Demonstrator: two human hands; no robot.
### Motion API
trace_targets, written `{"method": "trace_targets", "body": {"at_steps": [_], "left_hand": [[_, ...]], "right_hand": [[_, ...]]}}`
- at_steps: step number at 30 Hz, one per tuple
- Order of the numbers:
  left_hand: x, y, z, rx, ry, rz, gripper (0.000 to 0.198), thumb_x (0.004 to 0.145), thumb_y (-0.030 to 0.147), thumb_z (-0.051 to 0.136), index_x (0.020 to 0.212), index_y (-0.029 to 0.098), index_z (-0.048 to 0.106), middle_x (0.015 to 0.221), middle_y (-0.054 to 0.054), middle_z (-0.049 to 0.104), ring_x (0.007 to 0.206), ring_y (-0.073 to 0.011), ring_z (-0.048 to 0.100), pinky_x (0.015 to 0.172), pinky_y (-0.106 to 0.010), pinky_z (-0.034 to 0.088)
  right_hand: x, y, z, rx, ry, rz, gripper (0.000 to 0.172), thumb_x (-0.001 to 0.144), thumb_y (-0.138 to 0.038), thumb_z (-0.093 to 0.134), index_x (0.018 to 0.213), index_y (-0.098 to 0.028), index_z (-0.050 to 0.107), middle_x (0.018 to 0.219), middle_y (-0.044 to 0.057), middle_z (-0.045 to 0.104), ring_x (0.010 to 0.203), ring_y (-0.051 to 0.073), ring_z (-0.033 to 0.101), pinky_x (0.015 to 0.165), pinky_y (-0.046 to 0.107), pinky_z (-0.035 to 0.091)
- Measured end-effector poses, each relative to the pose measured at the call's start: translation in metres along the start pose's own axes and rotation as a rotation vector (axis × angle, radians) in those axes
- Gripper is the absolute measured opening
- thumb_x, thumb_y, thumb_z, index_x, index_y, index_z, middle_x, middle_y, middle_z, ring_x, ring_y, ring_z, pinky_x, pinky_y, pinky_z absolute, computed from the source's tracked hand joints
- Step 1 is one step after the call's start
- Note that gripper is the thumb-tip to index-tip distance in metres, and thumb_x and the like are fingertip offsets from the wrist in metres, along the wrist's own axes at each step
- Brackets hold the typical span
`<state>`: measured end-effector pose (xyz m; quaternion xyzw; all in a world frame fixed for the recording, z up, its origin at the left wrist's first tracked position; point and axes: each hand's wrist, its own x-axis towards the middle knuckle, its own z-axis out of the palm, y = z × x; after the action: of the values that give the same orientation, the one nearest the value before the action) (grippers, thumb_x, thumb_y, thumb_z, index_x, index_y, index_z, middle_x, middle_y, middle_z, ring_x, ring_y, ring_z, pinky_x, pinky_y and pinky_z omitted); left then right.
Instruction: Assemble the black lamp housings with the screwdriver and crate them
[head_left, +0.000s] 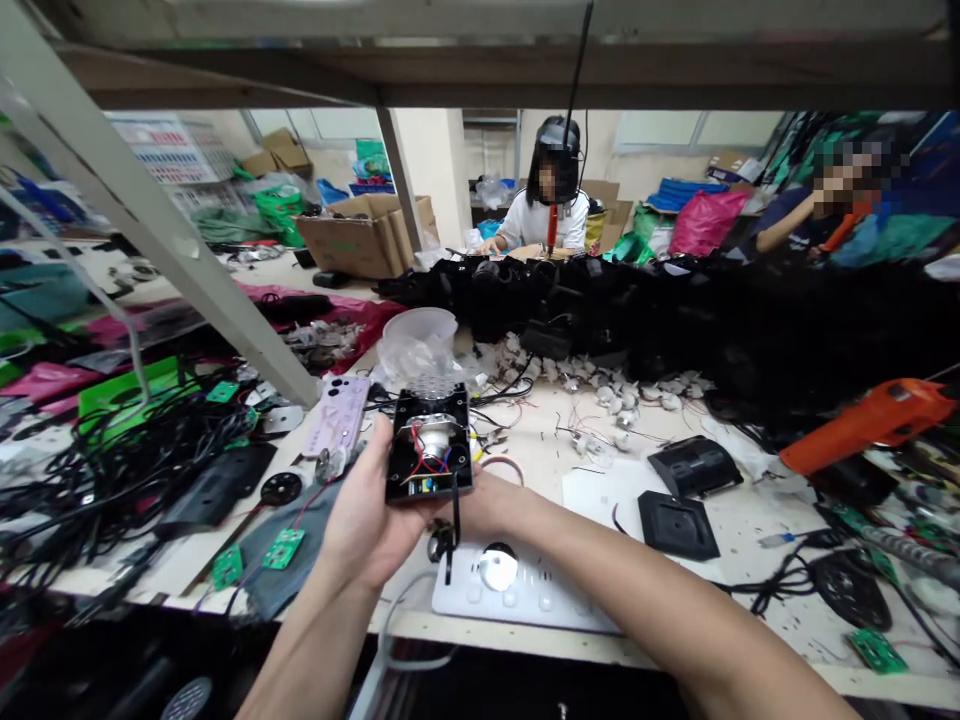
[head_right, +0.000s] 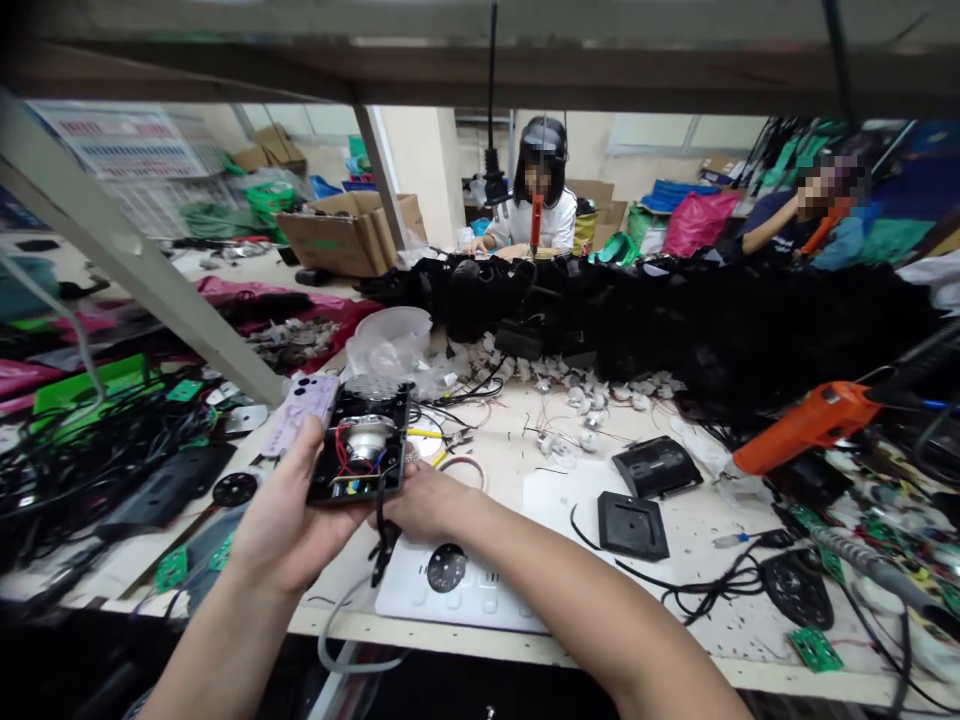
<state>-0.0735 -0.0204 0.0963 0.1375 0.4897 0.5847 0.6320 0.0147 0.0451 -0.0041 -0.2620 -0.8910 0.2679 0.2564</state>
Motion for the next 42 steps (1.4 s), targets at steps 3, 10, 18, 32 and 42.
{"method": "trace_targets", "body": {"at_steps": [3, 10, 18, 32, 42], "left_hand": [[-0.003, 0.006, 0.001, -0.021, 0.021, 0.06, 0.044, 0.096, 0.045, 0.035, 0.114, 0.016, 0.062, 0.092, -0.01, 0.073, 0.085, -0.0258, 0.071, 0.074, -0.041, 0.06], [-0.008, -0.004, 0.015, -0.038, -0.072, 0.077, 0.039, 0.097, 0.043, 0.034, 0.114, 0.023, 0.063, 0.097, -0.004, 0.075, 0.086, -0.0247, 0.07, 0.067, -0.04, 0.062], [-0.011, -0.088, 0.047, 0.032, -0.16, -0.289, 0.032, 0.093, 0.038, 0.049, 0.115, 0.021, 0.064, 0.099, -0.007, 0.074, 0.083, -0.0237, 0.071, 0.071, -0.036, 0.061], [-0.02, -0.114, 0.031, 0.133, -0.134, -0.488, 0.029, 0.088, 0.038, 0.057, 0.099, 0.012, 0.065, 0.084, -0.01, 0.073, 0.064, -0.0226, 0.07, 0.063, -0.043, 0.061], [-0.016, -0.118, 0.021, 0.146, -0.084, -0.544, 0.029, 0.086, 0.038, 0.06, 0.094, 0.01, 0.064, 0.08, -0.012, 0.072, 0.062, -0.0238, 0.069, 0.061, -0.048, 0.061]], "right_hand": [[-0.009, -0.002, -0.015, 0.013, -0.078, -0.099, 0.017, 0.068, -0.01, 0.069, 0.059, -0.023, 0.063, 0.078, -0.002, 0.069, 0.085, 0.016, 0.062, 0.081, 0.024, 0.051], [-0.112, -0.018, -0.094, 0.254, 0.202, 0.373, 0.026, 0.087, -0.01, 0.043, 0.098, -0.022, 0.064, 0.095, 0.001, 0.068, 0.088, 0.016, 0.064, 0.081, 0.028, 0.051], [-0.235, -0.035, -0.116, 0.362, 0.414, 0.778, 0.014, 0.086, -0.019, 0.048, 0.079, -0.019, 0.061, 0.07, -0.002, 0.064, 0.063, 0.015, 0.063, 0.058, 0.023, 0.049], [-0.248, -0.021, -0.115, -0.123, 0.099, 0.234, 0.045, 0.067, 0.012, 0.04, 0.096, -0.017, 0.059, 0.094, 0.008, 0.068, 0.09, 0.02, 0.062, 0.078, 0.031, 0.051], [-0.254, -0.01, -0.103, -0.134, 0.134, 0.259, 0.031, 0.076, 0.002, 0.046, 0.094, -0.019, 0.059, 0.095, 0.008, 0.068, 0.088, 0.02, 0.062, 0.08, 0.033, 0.051]]}}
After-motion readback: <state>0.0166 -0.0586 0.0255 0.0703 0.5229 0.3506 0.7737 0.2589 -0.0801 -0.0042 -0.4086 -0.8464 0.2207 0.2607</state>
